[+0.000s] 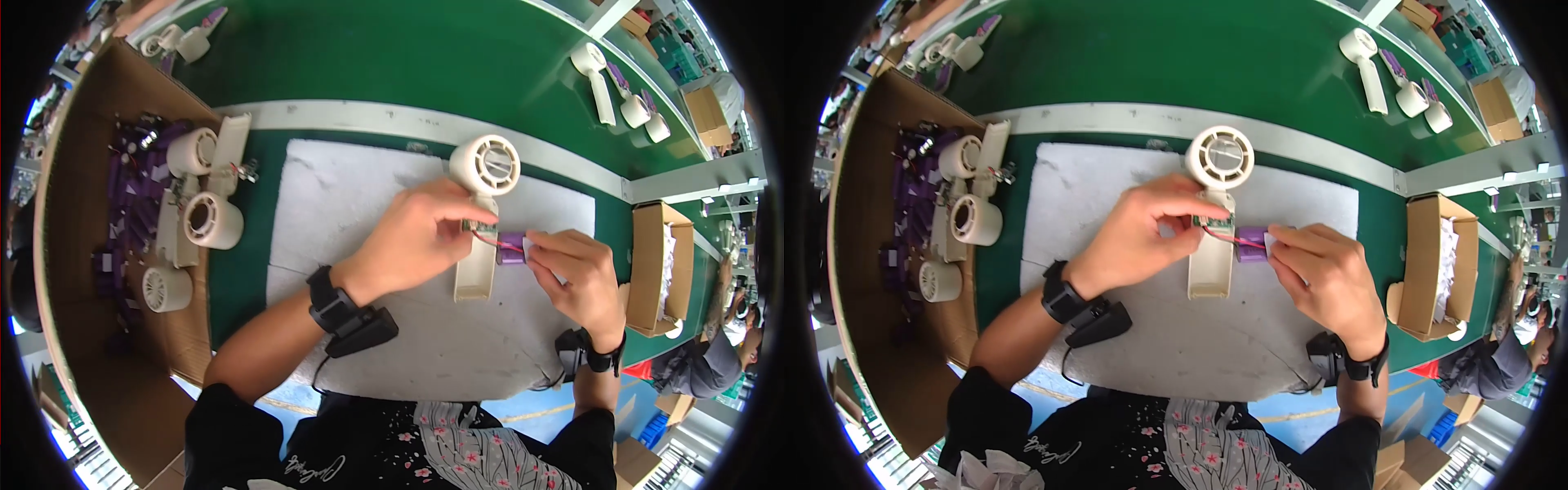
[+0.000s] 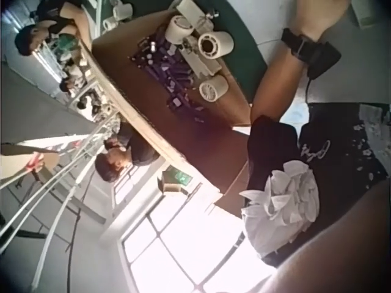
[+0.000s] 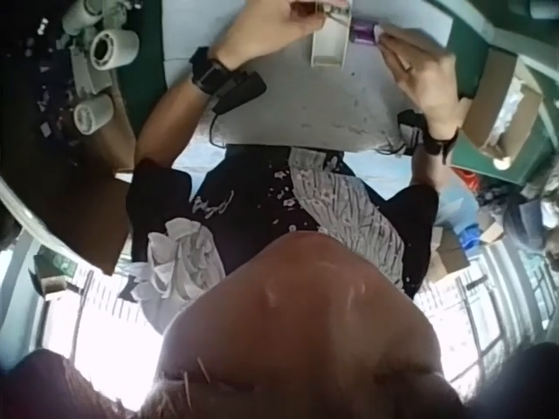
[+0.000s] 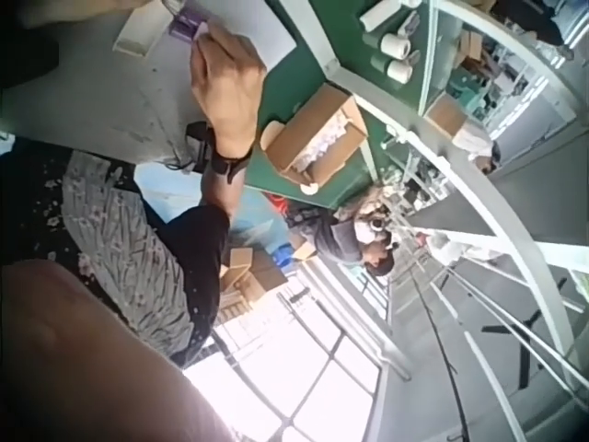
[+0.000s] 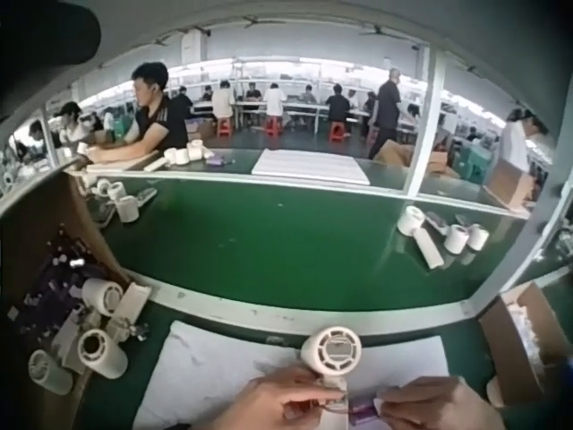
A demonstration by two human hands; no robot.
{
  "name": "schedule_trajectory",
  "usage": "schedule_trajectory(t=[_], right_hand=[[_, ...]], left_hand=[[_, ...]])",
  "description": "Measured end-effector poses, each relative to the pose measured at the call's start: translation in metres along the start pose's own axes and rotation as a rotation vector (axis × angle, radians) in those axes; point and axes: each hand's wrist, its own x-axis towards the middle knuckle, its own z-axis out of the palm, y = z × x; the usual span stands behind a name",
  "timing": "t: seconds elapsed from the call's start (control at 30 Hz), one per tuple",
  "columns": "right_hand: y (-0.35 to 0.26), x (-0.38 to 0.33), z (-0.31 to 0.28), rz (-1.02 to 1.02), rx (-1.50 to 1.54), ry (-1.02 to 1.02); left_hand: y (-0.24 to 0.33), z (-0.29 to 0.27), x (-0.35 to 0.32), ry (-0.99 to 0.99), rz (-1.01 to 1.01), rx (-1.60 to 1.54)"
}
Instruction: Assembling handheld fans by installing a PCB and batteries into the plastic housing.
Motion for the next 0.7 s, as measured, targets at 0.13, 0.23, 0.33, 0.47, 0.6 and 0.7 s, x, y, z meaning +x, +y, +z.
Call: schedule_trajectory(t=[0.13,0.23,0.33,0.47,0.6,0.7], right_hand=[[0.002,-0.003,0.004,-0.018,-0.013,0.035],[0.003,-0.010,0.005,-0.029,-0.058,0.071],[0.000,-0.008,0.009,-0.070,-0.104,0.088],[-0.006,-0.008,0.014,-0.046,-0.168,0.090],[-0.009,-0.008,0.015,-0.031,-0.177,0.081],[-0.007,-0.008,0.015,-0.040,-0.160,0.087]], left_hand=[[0.000,0.001,0.001,0.001,-0.006,-0.024],[0.001,0.004,0.004,-0.009,-0.012,-0.042],[0.000,-0.001,0.004,-0.009,-0.003,0.014],[0.001,0.003,0.006,0.045,0.017,-0.008],[0.001,0.004,0.005,0.050,0.003,-0.046],[0.002,0.002,0.004,0.034,0.001,-0.036]])
